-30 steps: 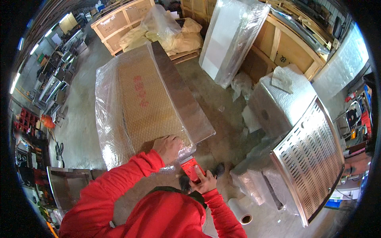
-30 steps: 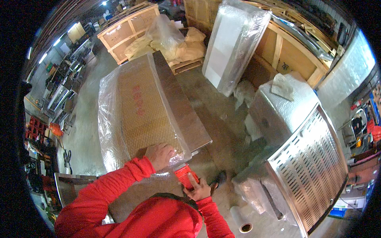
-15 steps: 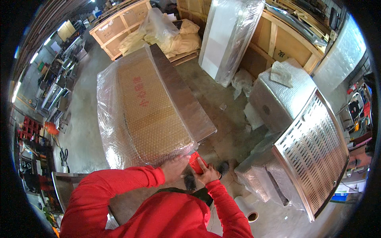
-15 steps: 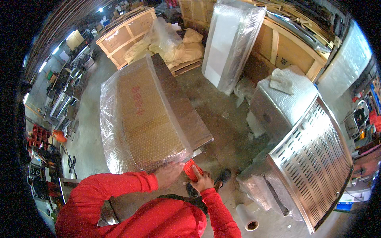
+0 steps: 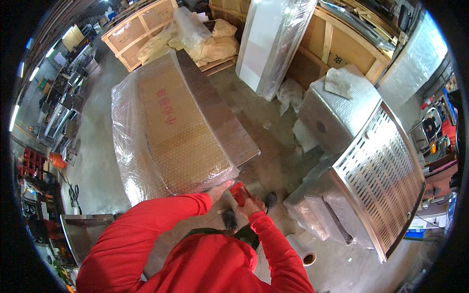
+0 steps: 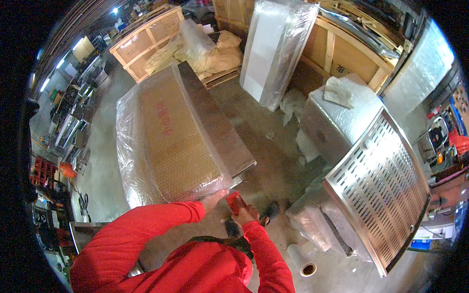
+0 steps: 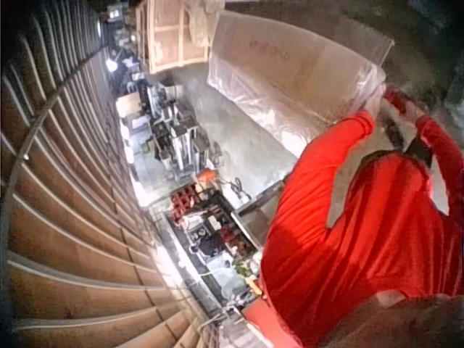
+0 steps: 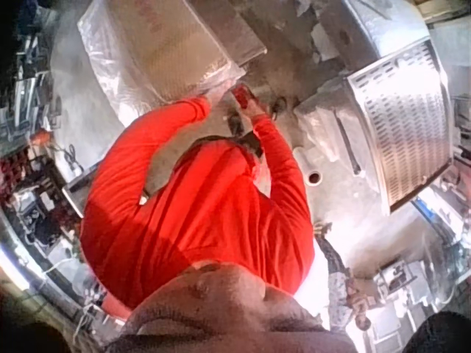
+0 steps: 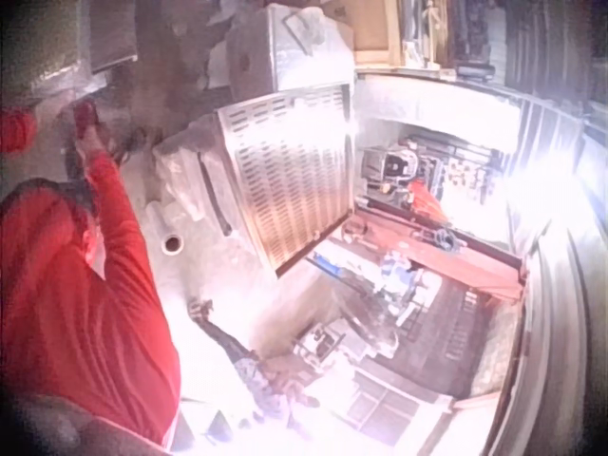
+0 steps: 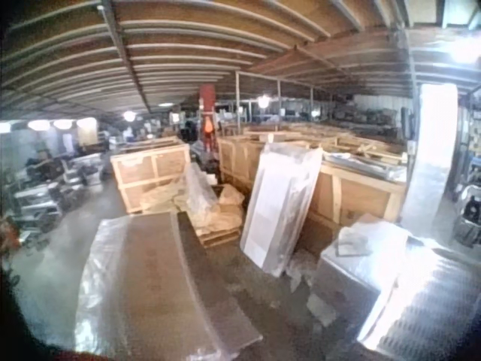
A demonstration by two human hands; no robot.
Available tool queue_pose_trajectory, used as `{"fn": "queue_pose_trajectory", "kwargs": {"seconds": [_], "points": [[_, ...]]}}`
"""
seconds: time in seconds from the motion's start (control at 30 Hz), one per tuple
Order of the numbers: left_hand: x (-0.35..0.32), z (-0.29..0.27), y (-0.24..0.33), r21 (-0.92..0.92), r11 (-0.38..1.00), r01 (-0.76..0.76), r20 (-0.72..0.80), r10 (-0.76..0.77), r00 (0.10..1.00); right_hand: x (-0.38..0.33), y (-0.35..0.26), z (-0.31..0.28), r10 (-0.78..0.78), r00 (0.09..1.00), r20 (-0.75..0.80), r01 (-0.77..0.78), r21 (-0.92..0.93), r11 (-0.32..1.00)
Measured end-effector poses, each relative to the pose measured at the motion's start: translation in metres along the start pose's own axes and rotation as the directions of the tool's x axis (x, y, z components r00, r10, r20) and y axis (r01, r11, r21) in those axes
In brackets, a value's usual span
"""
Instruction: The person wraps a large rectangular object with bubble wrap and secures it with packing tape. They rotate the object to cover all sides, apply tape to seal the wrap, and then write on the wrapped surface with a marker.
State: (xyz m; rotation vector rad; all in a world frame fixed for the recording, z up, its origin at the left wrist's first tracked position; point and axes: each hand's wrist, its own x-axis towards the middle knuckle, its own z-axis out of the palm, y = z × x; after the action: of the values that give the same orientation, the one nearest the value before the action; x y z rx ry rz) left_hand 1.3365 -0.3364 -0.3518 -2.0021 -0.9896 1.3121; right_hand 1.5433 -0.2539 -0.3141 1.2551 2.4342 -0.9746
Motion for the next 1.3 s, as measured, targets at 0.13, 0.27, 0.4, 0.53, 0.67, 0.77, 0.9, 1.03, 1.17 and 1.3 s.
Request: {"fn": "queue_pose_trajectory", "kwargs": {"seconds": [0.13,0.27,0.4,0.53,0.67,0.77,0.9,1.03,1.17,1.3], "points": [[0.029,-0.011,-0.006,0.214,0.93,-0.298,0.196,0.258,0.946,0.047,-0.022,0.039,0.037,0.999,0.038,-0.026,-0.265,0.964],[0.059,-0.024,-0.026,0.331,0.791,-0.514,0.302,0.428,0.852,0.055,-0.006,0.095,0.008,1.0,0.027,-0.003,-0.182,0.983],[0.068,0.028,0.031,0.129,0.937,-0.326,0.103,0.314,0.944,-0.044,0.003,0.048,0.082,0.96,0.267,-0.109,0.087,0.99],[0.071,0.012,0.002,0.12,0.893,-0.434,0.068,0.429,0.901,-0.101,0.04,0.042,0.284,0.959,0.01,-0.279,0.223,0.934],[0.067,-0.002,-0.02,0.071,0.862,-0.502,0.064,0.498,0.865,-0.117,0.076,0.034,0.45,0.891,0.06,-0.452,0.222,0.864],[0.047,-0.02,-0.022,-0.091,0.817,-0.57,0.097,0.577,0.811,-0.121,0.084,0.052,0.598,0.802,-0.011,-0.582,0.211,0.785],[0.011,-0.025,-0.02,-0.263,0.761,-0.593,0.104,0.634,0.767,-0.144,0.061,0.065,0.716,0.697,-0.051,-0.652,0.372,0.661],[-0.016,-0.014,-0.021,-0.337,0.725,-0.6,0.051,0.651,0.758,-0.17,0.007,0.089,0.765,0.639,-0.082,-0.661,0.45,0.601],[-0.016,-0.018,-0.029,-0.399,0.681,-0.614,-0.033,0.658,0.752,-0.21,-0.058,0.135,0.765,0.624,-0.158,-0.652,0.435,0.621],[-0.016,-0.033,-0.028,-0.433,0.643,-0.632,-0.101,0.662,0.743,-0.246,-0.107,0.168,0.801,0.58,-0.147,-0.69,0.435,0.579]]}}
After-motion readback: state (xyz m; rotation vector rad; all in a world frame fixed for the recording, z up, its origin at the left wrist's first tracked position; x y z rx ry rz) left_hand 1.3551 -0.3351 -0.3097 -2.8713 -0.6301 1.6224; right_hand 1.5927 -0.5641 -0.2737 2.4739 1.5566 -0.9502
